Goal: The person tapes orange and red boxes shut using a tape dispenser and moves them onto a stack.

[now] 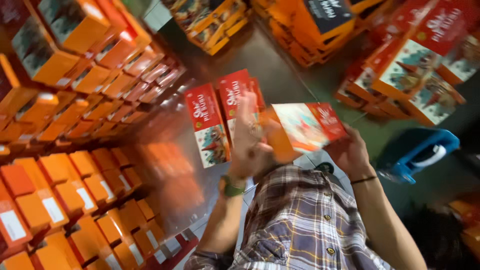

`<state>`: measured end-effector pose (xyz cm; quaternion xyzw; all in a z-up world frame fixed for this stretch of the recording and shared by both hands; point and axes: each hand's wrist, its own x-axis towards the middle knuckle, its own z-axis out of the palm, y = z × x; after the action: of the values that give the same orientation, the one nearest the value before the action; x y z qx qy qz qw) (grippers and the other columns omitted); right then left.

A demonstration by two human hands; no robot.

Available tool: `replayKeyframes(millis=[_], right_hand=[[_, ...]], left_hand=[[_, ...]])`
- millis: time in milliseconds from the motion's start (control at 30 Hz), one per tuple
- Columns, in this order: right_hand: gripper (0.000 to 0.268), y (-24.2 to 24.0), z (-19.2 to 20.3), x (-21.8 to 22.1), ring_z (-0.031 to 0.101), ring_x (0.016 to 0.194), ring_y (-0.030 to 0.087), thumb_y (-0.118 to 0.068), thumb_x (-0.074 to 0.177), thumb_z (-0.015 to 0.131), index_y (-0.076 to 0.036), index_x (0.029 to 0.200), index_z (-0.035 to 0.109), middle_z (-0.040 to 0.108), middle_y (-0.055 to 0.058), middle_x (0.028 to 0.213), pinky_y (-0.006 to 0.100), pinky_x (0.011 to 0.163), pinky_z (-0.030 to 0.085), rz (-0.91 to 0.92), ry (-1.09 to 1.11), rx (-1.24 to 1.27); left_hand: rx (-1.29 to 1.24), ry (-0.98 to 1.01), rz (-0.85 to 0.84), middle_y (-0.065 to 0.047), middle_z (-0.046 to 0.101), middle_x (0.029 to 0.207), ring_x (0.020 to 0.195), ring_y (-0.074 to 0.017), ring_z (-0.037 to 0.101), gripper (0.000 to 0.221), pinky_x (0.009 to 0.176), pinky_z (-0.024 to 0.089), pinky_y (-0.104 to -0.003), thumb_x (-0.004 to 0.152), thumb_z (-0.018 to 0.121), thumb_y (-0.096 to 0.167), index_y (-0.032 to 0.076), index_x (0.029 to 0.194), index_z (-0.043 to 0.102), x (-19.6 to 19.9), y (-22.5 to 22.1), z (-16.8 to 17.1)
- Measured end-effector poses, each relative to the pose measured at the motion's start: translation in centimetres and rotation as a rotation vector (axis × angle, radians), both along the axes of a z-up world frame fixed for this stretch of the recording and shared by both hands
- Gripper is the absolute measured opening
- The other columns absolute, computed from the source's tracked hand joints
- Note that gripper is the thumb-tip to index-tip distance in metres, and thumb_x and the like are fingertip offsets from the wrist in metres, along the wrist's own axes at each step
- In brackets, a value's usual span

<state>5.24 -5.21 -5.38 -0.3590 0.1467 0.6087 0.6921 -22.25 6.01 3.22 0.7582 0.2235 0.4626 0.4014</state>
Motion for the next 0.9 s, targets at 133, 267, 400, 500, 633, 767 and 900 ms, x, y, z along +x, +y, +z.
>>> replayKeyframes(millis=[133,267,400,500,633,767,900], right_hand=[[0.013,7.9,6.3,-5.5,0.067,0.101,0.021,-0.016,0.104,0.057,-0.009,0.112,0.063,0.068,0.008,0.110,0.044,0.097,0.056,0.169,-0.237,0.241],[0.037,13.6,7.3,-9.5,0.068,0.101,0.021,-0.013,0.099,0.069,-0.006,0.134,0.060,0.064,0.016,0.123,0.041,0.088,0.061,0.418,-0.633,0.217],[0.040,15.0,6.3,-11.2,0.071,0.095,0.014,-0.017,0.098,0.072,-0.009,0.135,0.062,0.071,0.010,0.115,0.031,0.079,0.063,0.459,-0.690,0.201],[0.040,15.6,4.8,-11.5,0.071,0.093,0.012,-0.020,0.097,0.074,-0.013,0.135,0.065,0.073,0.008,0.113,0.028,0.078,0.063,0.460,-0.760,0.162],[0.043,15.9,4.8,-11.7,0.072,0.095,0.012,-0.019,0.097,0.074,-0.013,0.137,0.064,0.074,0.007,0.113,0.029,0.078,0.064,0.450,-0.744,0.170],[0.041,15.9,6.7,-11.5,0.069,0.097,0.018,-0.027,0.096,0.073,-0.015,0.135,0.067,0.075,0.011,0.112,0.039,0.081,0.061,0.573,-0.964,0.135],[0.047,15.8,6.5,-10.5,0.074,0.103,0.032,-0.036,0.095,0.071,-0.020,0.138,0.065,0.075,0.015,0.120,0.046,0.087,0.060,0.682,-1.100,0.143]], left_hand=[[-0.197,0.052,0.483,-0.007,0.078,0.080,0.069,-0.0172,0.074,0.061,0.069,0.060,-0.030,0.107,0.026,0.045,0.014,0.088,0.076,-9.7,4.6,-2.6],[-0.708,0.079,1.020,-0.020,0.054,0.149,0.145,-0.0320,0.042,0.066,0.124,0.026,-0.043,0.106,0.041,0.063,0.011,0.138,0.065,-11.8,8.2,-1.0],[-0.921,0.126,1.000,-0.017,0.053,0.151,0.144,-0.0319,0.045,0.060,0.121,0.036,-0.044,0.098,0.065,0.054,0.013,0.143,0.060,-13.1,8.8,-3.1],[-0.760,0.056,0.965,-0.012,0.068,0.128,0.121,-0.0201,0.057,0.039,0.103,0.050,-0.040,0.099,0.072,0.039,0.014,0.128,0.070,-12.8,9.1,-3.7],[-0.770,0.067,0.966,-0.015,0.064,0.132,0.121,-0.0233,0.058,0.043,0.092,0.057,-0.036,0.099,0.071,0.036,0.016,0.137,0.064,-13.3,9.9,-4.0],[-1.012,0.056,1.108,-0.012,0.055,0.146,0.133,-0.0276,0.054,0.059,0.108,0.049,-0.042,0.090,0.077,0.055,0.028,0.139,0.058,-10.3,9.7,-1.0],[-0.984,-0.123,1.123,-0.016,0.057,0.136,0.120,-0.0279,0.060,0.065,0.098,0.053,-0.042,0.090,0.083,0.047,0.007,0.134,0.057,-9.9,9.3,-1.3]])
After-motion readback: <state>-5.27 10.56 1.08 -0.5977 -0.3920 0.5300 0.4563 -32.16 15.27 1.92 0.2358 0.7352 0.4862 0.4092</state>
